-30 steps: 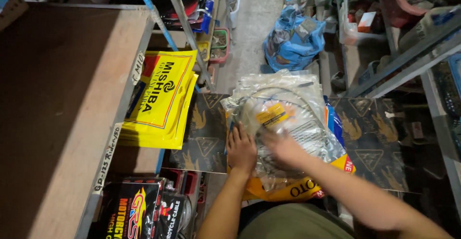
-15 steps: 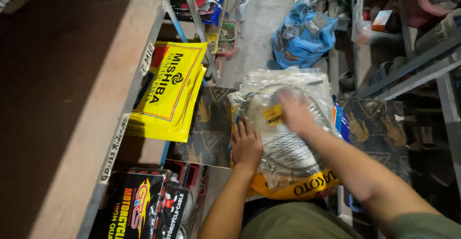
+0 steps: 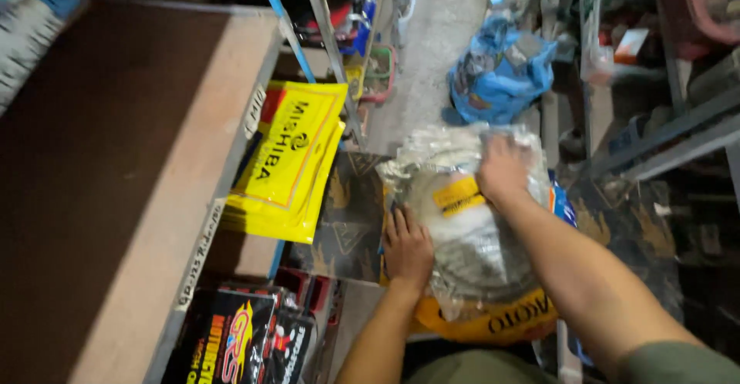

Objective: The person wipes the surface of several plastic-wrapped packages labeled 'MAKOTO' using a blue cloth. They repeatedly pick up the packages, wipe them, and place them back on the table or a nearby shelf.

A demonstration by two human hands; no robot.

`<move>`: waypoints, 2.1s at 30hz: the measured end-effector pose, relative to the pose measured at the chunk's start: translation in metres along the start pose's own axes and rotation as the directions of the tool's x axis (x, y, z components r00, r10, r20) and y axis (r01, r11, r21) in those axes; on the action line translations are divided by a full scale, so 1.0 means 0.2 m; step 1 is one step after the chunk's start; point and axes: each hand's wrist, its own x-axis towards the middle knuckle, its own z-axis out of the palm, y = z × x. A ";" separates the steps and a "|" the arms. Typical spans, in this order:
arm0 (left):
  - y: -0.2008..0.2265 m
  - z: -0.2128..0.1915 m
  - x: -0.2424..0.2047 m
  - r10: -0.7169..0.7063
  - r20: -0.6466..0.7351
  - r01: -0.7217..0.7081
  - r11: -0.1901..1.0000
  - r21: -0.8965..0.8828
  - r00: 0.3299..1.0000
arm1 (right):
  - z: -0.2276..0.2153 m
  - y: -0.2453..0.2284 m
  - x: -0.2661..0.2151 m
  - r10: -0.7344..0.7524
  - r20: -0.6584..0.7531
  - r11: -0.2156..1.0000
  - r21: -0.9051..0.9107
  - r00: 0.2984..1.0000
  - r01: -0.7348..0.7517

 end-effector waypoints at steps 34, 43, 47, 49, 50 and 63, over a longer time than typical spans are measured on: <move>0.00 -0.14 0.05 -0.221 0.233 0.280 0.923 -0.265 0.947 | 0.05 -0.29 -0.09 -0.697 -0.479 0.502 0.206 0.534 0.840; 0.01 -0.17 0.08 -0.231 0.161 0.252 0.960 -0.125 0.960 | -0.08 -0.27 -0.54 -0.053 0.074 0.975 0.218 0.996 0.035; -0.05 -0.17 0.12 -0.273 0.250 0.332 0.912 -0.241 0.929 | -0.35 -0.46 -0.96 -0.514 -0.144 0.804 0.261 0.845 0.534; -0.09 -0.21 0.14 -0.282 0.300 0.380 0.856 -0.351 0.911 | -0.47 -0.38 -1.03 -0.537 -0.220 0.756 0.303 0.814 0.580; -0.11 -0.22 0.13 -0.307 0.331 0.434 0.782 -0.447 0.892 | -0.50 -0.30 -1.03 -0.461 -0.141 0.838 0.254 0.876 0.482; -0.25 -0.30 -0.01 -0.448 0.515 0.680 0.411 -0.607 0.731 | -0.50 -0.34 -1.08 -0.551 -0.114 0.699 0.478 0.827 0.532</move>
